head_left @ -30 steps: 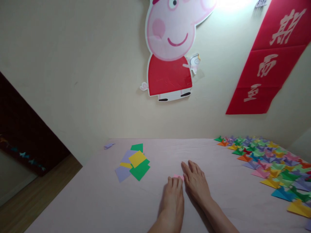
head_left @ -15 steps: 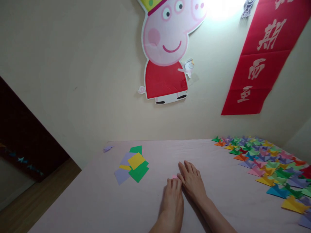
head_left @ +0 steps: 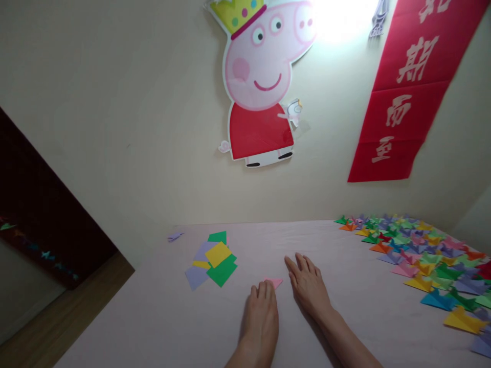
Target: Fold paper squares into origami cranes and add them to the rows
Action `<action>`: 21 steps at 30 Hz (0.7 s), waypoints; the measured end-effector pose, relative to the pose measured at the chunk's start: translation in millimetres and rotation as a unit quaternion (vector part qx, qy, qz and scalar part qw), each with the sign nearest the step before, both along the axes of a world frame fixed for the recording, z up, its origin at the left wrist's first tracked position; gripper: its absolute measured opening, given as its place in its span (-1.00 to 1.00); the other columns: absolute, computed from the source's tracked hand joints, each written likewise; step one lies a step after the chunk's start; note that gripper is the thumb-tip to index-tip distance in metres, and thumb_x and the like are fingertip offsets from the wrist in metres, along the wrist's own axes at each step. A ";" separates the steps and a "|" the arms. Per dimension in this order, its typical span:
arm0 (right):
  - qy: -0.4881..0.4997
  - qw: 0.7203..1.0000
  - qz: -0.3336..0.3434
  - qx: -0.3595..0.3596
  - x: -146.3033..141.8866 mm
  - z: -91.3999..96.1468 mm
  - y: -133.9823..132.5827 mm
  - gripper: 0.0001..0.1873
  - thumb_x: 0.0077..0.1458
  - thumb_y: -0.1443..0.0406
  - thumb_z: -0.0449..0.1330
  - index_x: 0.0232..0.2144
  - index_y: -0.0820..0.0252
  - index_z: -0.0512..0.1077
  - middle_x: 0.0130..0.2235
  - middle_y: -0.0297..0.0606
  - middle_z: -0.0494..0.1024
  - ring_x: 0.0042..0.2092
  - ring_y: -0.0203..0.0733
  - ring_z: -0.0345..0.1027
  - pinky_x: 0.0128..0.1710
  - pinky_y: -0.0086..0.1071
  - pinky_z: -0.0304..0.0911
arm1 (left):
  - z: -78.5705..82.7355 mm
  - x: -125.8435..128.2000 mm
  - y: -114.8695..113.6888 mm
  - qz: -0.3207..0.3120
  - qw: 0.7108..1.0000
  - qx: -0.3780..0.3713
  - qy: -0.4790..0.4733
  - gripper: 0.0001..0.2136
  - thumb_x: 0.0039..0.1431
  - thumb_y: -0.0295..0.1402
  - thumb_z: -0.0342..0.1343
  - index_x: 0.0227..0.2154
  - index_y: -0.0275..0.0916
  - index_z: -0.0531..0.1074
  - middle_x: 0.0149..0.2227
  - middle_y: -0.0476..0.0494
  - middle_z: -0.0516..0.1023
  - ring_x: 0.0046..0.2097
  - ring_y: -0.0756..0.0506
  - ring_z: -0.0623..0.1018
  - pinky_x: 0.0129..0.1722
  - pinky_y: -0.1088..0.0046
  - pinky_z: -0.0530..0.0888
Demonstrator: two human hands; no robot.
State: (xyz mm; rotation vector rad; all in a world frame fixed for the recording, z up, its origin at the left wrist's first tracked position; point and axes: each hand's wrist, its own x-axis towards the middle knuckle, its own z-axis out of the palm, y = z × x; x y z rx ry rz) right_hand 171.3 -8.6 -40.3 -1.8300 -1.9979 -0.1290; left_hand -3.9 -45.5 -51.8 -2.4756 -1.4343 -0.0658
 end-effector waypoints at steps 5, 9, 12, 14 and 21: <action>0.133 0.973 0.188 0.024 -2.5 6.2 -0.9 -0.52 0.15 0.50 -0.03 0.07 0.16 0.38 0.05 -0.08 0.48 0.08 -0.09 0.30 0.09 -0.19 0.23 | 38.6 -11.9 -9.3 0.033 0.995 -0.081 -0.040 -0.51 0.23 -0.63 -0.08 0.21 -0.27 0.26 0.18 -0.28 0.35 0.07 -0.23 0.39 0.04 0.15 0.35; 0.174 0.940 0.292 -0.015 -11.4 19.4 -6.1 -0.70 0.17 0.44 0.04 -0.15 0.12 0.50 -0.11 -0.17 0.54 -0.06 -0.13 0.36 -0.02 -0.27 0.29 | 46.8 -13.6 -8.7 0.052 0.986 -0.092 -0.126 -0.50 0.20 -0.67 -0.10 0.15 -0.18 0.31 0.10 -0.18 0.40 0.05 -0.19 0.38 0.04 0.21 0.33; 0.166 0.944 0.280 -0.043 -15.4 25.4 -7.4 -0.74 0.18 0.41 0.07 -0.24 0.10 0.54 -0.16 -0.20 0.55 -0.11 -0.13 0.36 -0.06 -0.27 0.28 | 47.3 -12.9 -4.8 0.050 0.977 -0.083 -0.188 -0.61 0.25 -0.61 -0.07 0.06 -0.15 0.39 0.00 -0.14 0.43 -0.03 -0.16 0.40 -0.01 0.26 0.34; 0.163 0.947 0.270 -0.056 -15.9 27.3 -7.1 -0.73 0.17 0.42 0.07 -0.22 0.09 0.56 -0.16 -0.21 0.55 -0.10 -0.13 0.36 -0.04 -0.26 0.27 | 49.6 -11.7 -2.1 0.053 0.973 -0.084 -0.206 -0.69 0.27 -0.54 -0.01 0.02 -0.15 0.42 -0.04 -0.13 0.44 -0.05 -0.16 0.41 -0.04 0.28 0.35; 0.160 0.951 0.256 -0.066 -15.0 27.4 -1.5 -0.73 0.19 0.40 0.06 -0.25 0.10 0.56 -0.19 -0.20 0.55 -0.13 -0.11 0.35 -0.07 -0.24 0.28 | 55.4 -13.4 8.9 0.049 0.965 -0.095 -0.238 -0.81 0.26 -0.52 0.08 -0.14 -0.16 0.49 -0.15 -0.07 0.46 -0.11 -0.12 0.43 -0.08 0.35 0.37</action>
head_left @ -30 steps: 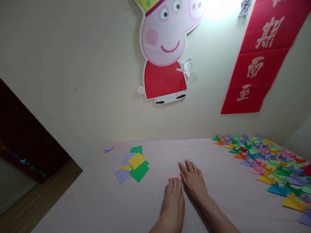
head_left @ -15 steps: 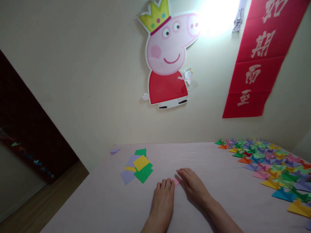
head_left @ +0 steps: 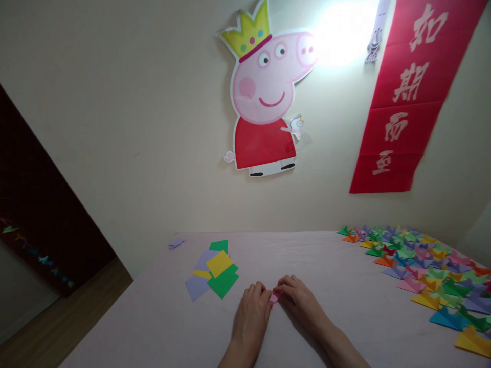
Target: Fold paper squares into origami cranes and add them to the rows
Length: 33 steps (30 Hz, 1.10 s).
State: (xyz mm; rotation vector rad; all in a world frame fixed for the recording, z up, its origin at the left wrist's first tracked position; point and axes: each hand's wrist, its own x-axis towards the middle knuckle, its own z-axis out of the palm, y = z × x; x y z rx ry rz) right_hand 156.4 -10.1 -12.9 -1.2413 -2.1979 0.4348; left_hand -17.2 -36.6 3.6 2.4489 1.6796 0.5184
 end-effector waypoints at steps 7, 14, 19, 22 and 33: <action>0.055 0.998 -0.018 -0.007 -2.4 -2.0 2.6 -0.75 0.23 0.34 0.01 -0.39 0.15 0.47 -0.31 -0.23 0.52 -0.22 -0.15 0.35 -0.17 -0.30 0.28 | -1.3 -2.3 0.6 -0.021 0.992 -0.004 -0.124 -0.90 0.22 -0.41 0.12 -0.23 -0.17 0.50 -0.22 -0.08 0.48 -0.14 -0.13 0.45 -0.11 0.35 0.37; 0.263 0.959 -0.060 -0.082 3.4 -5.9 6.1 -0.79 0.22 0.20 0.01 -0.22 0.14 0.39 -0.35 -0.30 0.49 -0.32 -0.19 0.38 -0.29 -0.36 0.31 | 8.0 17.1 9.9 0.034 0.934 -0.129 -0.330 -0.75 0.27 -0.40 -0.01 -0.03 -0.23 0.40 -0.46 0.04 0.50 -0.38 -0.03 0.51 -0.32 0.50 0.38; 0.172 0.978 -0.109 -0.042 4.6 -9.7 8.8 -0.83 0.18 0.28 0.04 -0.26 0.12 0.43 -0.33 -0.27 0.47 -0.24 -0.12 0.36 -0.18 -0.27 0.28 | 2.0 19.3 9.3 0.025 0.972 -0.095 -0.212 -0.79 0.22 -0.51 -0.01 -0.18 -0.14 0.46 -0.33 0.00 0.52 -0.26 -0.06 0.51 -0.21 0.46 0.36; 0.134 0.986 -0.094 -0.013 2.3 -5.2 7.0 -0.86 0.13 0.37 0.05 -0.31 0.13 0.41 -0.30 -0.24 0.48 -0.20 -0.11 0.33 -0.14 -0.25 0.25 | 0.1 15.2 5.5 0.019 0.992 -0.018 -0.126 -0.82 0.17 -0.53 0.05 -0.24 -0.14 0.46 -0.25 -0.04 0.48 -0.13 -0.12 0.44 -0.12 0.38 0.33; 0.118 0.991 0.026 -0.056 2.2 15.3 -9.8 -0.84 0.04 0.46 0.07 -0.40 0.12 0.39 -0.30 -0.30 0.46 -0.16 -0.14 0.27 -0.08 -0.26 0.20 | 4.0 -2.9 11.8 -0.062 0.998 0.007 -0.024 -0.76 0.24 -0.57 0.02 -0.22 -0.10 0.50 -0.21 -0.02 0.47 -0.12 -0.09 0.37 -0.13 0.37 0.26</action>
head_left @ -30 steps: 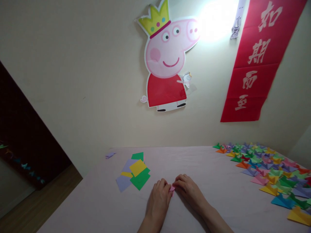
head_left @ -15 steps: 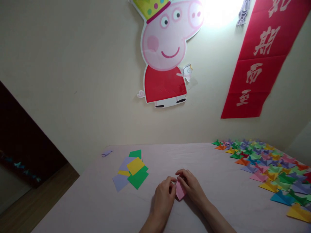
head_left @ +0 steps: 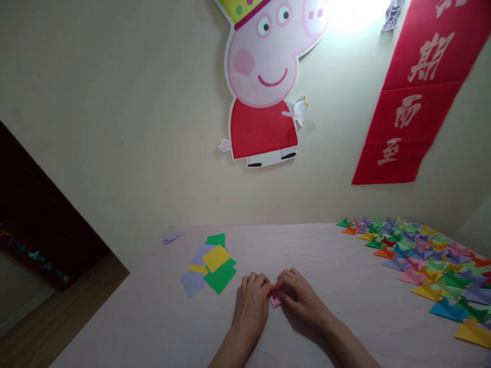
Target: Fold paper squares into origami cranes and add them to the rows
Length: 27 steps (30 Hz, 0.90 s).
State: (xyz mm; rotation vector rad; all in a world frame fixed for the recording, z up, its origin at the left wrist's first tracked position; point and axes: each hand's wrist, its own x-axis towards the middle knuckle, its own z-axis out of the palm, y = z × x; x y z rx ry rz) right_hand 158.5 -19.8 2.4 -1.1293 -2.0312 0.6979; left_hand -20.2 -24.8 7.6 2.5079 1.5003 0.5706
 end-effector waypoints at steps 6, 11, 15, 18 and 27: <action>-0.024 0.999 0.041 -0.023 3.5 6.4 -5.2 -0.75 -0.04 0.49 0.13 -0.35 0.08 0.47 -0.17 -0.31 0.46 -0.06 -0.14 0.24 0.03 -0.23 0.16 | 5.6 -2.7 -2.9 -0.018 1.000 0.001 0.026 -0.71 0.16 -0.62 0.05 -0.21 -0.08 0.49 -0.19 0.00 0.46 -0.10 -0.08 0.36 -0.08 0.35 0.24; -0.058 0.998 0.025 -0.015 3.9 3.9 -2.7 -0.85 0.06 0.44 0.14 -0.42 0.11 0.46 -0.30 -0.33 0.46 -0.16 -0.16 0.26 -0.05 -0.26 0.17 | 5.8 -1.7 -5.4 -0.016 0.999 0.009 0.028 -0.75 0.18 -0.57 0.07 -0.21 -0.07 0.49 -0.19 0.00 0.45 -0.10 -0.10 0.35 -0.07 0.33 0.24; -0.063 0.998 0.016 -0.013 5.3 -0.6 0.7 -0.85 0.12 0.41 0.10 -0.44 0.13 0.41 -0.34 -0.32 0.47 -0.19 -0.16 0.27 -0.09 -0.26 0.17 | 8.3 -1.7 -7.4 -0.022 0.999 0.004 0.031 -0.80 0.16 -0.55 0.09 -0.25 -0.11 0.48 -0.18 -0.02 0.46 -0.09 -0.11 0.35 -0.07 0.31 0.24; -0.054 0.998 0.006 -0.021 6.0 -2.4 1.5 -0.86 0.15 0.39 0.07 -0.42 0.12 0.37 -0.33 -0.29 0.47 -0.19 -0.14 0.27 -0.13 -0.26 0.19 | 11.3 0.0 -7.1 -0.025 0.999 0.004 0.028 -0.87 0.20 -0.48 0.11 -0.25 -0.12 0.48 -0.20 -0.02 0.46 -0.09 -0.14 0.35 -0.08 0.28 0.26; -0.056 0.998 0.014 -0.022 7.5 1.0 0.3 -0.83 0.09 0.45 0.04 -0.43 0.12 0.37 -0.33 -0.31 0.46 -0.19 -0.15 0.27 -0.07 -0.23 0.17 | 3.4 6.4 1.1 -0.026 0.997 0.048 0.061 -0.80 0.20 -0.59 0.06 -0.31 -0.17 0.50 -0.24 -0.05 0.48 -0.12 -0.14 0.39 -0.01 0.21 0.28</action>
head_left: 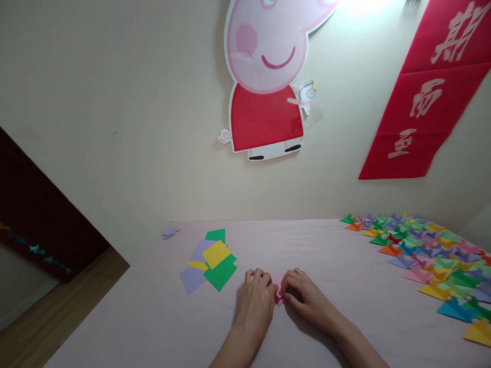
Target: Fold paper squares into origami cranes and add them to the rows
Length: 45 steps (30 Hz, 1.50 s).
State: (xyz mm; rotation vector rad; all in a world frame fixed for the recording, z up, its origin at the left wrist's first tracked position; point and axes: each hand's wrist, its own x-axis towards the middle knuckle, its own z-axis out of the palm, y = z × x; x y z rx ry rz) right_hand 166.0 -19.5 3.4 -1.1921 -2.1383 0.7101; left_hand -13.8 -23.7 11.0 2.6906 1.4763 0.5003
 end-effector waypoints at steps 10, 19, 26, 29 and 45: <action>-0.011 1.000 -0.027 -0.010 12.1 -8.4 10.0 -0.80 0.12 0.42 0.06 -0.39 0.10 0.46 -0.28 -0.26 0.47 -0.15 -0.12 0.27 -0.05 -0.21 0.16 | -16.0 3.5 14.4 -0.084 0.993 0.054 -0.055 -0.83 0.13 -0.62 0.11 -0.30 -0.21 0.37 -0.27 -0.05 0.47 -0.13 -0.16 0.39 -0.03 0.21 0.33; 0.024 0.998 -0.030 -0.046 13.7 -6.3 11.4 -0.80 0.17 0.30 0.07 -0.37 0.08 0.51 -0.25 -0.23 0.47 -0.12 -0.07 0.25 -0.03 -0.19 0.16 | -17.3 11.6 18.7 -0.079 0.992 0.025 -0.093 -0.86 0.15 -0.60 0.10 -0.34 -0.21 0.35 -0.31 -0.05 0.46 -0.21 -0.13 0.40 -0.10 0.28 0.32; 0.035 0.997 -0.023 -0.065 18.7 -4.9 14.0 -0.77 0.17 0.30 0.06 -0.39 0.07 0.52 -0.25 -0.22 0.47 -0.11 -0.07 0.25 -0.02 -0.19 0.16 | -23.3 13.2 17.8 -0.016 0.991 -0.035 -0.126 -0.89 0.17 -0.53 0.17 -0.41 -0.22 0.39 -0.29 -0.04 0.46 -0.23 -0.12 0.40 -0.21 0.36 0.32; 0.033 0.996 -0.022 -0.075 20.2 -4.9 14.4 -0.80 0.13 0.32 0.08 -0.39 0.06 0.52 -0.23 -0.24 0.47 -0.09 -0.07 0.25 0.00 -0.20 0.16 | -25.8 13.7 15.4 0.000 0.991 -0.037 -0.131 -0.90 0.18 -0.52 0.18 -0.41 -0.22 0.41 -0.28 -0.05 0.46 -0.23 -0.12 0.39 -0.21 0.37 0.32; -0.030 0.993 -0.111 -0.040 2.6 -10.7 14.2 -0.91 0.07 0.32 0.17 -0.46 0.10 0.46 -0.27 -0.28 0.50 -0.15 -0.10 0.28 -0.08 -0.24 0.14 | -28.6 12.4 19.7 0.016 0.976 -0.055 -0.208 -0.86 0.19 -0.55 0.10 -0.45 -0.21 0.39 -0.37 -0.02 0.47 -0.28 -0.08 0.44 -0.23 0.39 0.29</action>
